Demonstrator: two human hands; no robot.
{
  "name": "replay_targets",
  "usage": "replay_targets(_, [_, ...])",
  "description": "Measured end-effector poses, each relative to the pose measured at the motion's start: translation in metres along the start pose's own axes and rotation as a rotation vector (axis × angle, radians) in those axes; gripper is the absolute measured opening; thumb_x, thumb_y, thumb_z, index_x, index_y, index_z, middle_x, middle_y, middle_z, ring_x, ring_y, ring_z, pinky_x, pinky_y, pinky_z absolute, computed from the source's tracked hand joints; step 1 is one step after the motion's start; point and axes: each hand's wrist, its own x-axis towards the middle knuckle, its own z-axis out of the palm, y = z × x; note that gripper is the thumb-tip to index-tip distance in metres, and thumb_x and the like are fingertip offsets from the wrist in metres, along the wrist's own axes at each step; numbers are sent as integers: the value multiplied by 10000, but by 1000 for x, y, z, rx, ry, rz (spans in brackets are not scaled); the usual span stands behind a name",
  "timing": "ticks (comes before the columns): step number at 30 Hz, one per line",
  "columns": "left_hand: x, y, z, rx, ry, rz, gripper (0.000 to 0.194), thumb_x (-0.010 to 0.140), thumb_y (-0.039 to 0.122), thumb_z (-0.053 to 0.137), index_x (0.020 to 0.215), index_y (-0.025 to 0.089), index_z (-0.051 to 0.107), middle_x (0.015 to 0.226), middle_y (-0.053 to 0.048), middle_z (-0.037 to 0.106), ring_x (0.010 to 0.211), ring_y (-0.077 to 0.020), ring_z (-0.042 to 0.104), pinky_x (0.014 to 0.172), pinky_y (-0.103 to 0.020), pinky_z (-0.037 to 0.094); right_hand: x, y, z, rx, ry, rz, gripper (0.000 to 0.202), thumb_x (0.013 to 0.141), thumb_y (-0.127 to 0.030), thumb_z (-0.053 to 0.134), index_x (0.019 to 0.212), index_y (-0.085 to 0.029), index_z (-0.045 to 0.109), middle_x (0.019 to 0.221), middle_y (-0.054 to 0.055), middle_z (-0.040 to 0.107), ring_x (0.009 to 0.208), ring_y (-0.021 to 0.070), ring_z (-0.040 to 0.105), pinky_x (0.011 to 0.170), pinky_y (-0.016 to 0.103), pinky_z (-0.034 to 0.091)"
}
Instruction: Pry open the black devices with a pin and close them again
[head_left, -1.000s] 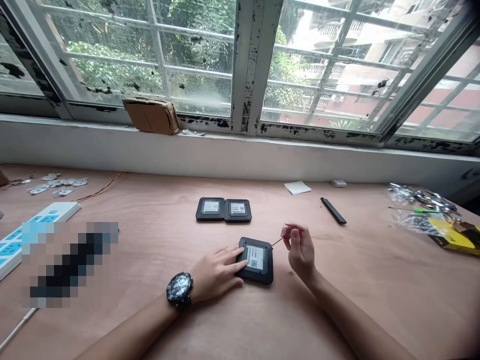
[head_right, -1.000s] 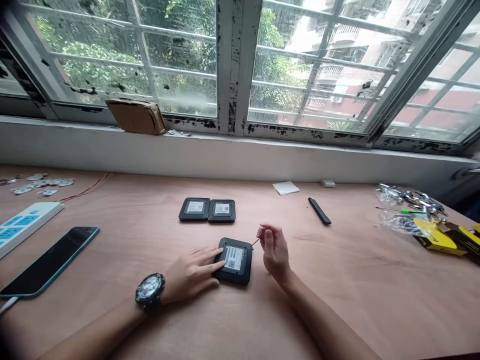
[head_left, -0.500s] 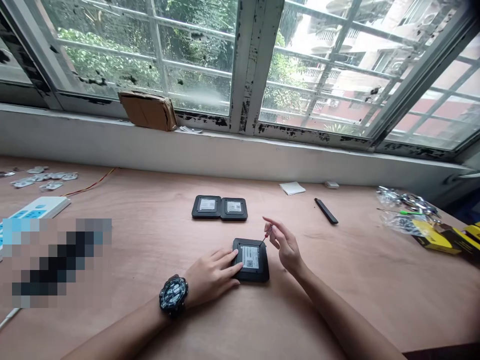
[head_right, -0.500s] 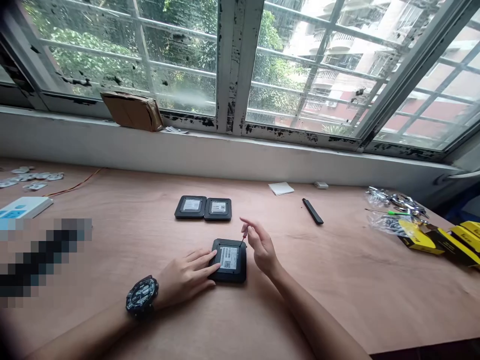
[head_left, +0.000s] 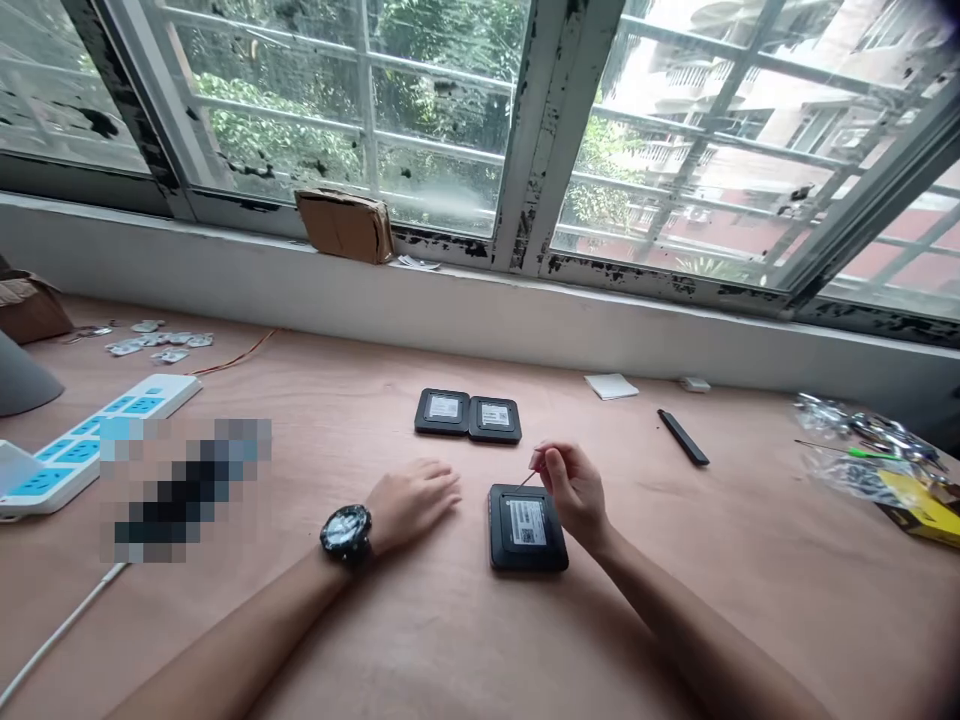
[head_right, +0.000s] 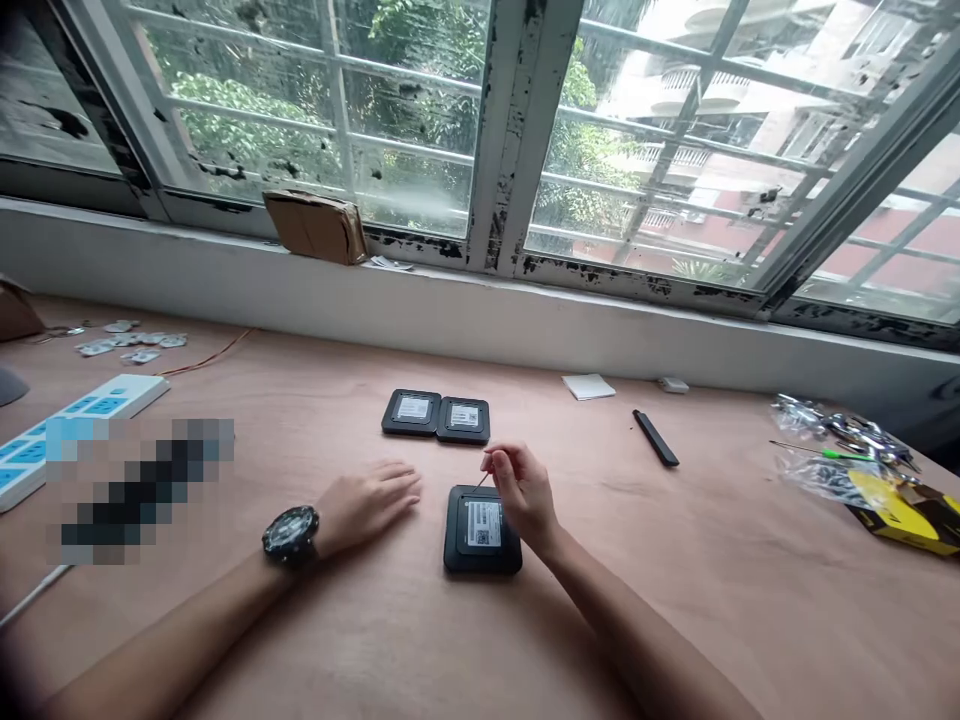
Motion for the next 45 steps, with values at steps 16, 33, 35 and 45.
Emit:
replay_targets(16, [-1, -10, -4, -53, 70, -346, 300, 1020, 460, 526, 1135, 312, 760, 1141, 4, 770, 1012, -230, 736, 780, -333, 589, 2, -4, 16, 31, -258, 131, 431, 1072, -439, 388, 1455, -288, 513, 886, 34, 603, 741, 175, 598, 690, 334, 547])
replay_targets(33, [3, -36, -15, -336, 326, -645, 529, 968, 538, 589, 1436, 293, 564, 1331, -47, 685, 988, -230, 757, 812, -333, 622, 2, 46, -116, -863, -203, -42, 307, 1004, -484, 525, 1103, -302, 751, 1142, 63, 725, 683, 189, 692, 643, 337, 546])
replay_targets(35, [5, -32, -13, -438, 378, -646, 637, 962, 558, 597, 1513, 265, 467, 1446, -85, 594, 1103, -246, 720, 853, -347, 627, 1, 59, -119, -917, -233, 31, 337, 1003, -509, 500, 1089, -311, 759, 1174, 54, 717, 686, 191, 716, 640, 333, 553])
replay_targets(45, [12, 19, 4, -186, 63, -304, 794, 941, 618, 610, 1604, 370, 253, 1565, -22, 470, 1316, -285, 589, 1006, -384, 574, -6, 33, -87, -827, -365, 17, 311, 1024, -456, 501, 1140, -284, 732, 1208, 63, 686, 1017, 239, 689, 884, 364, 536])
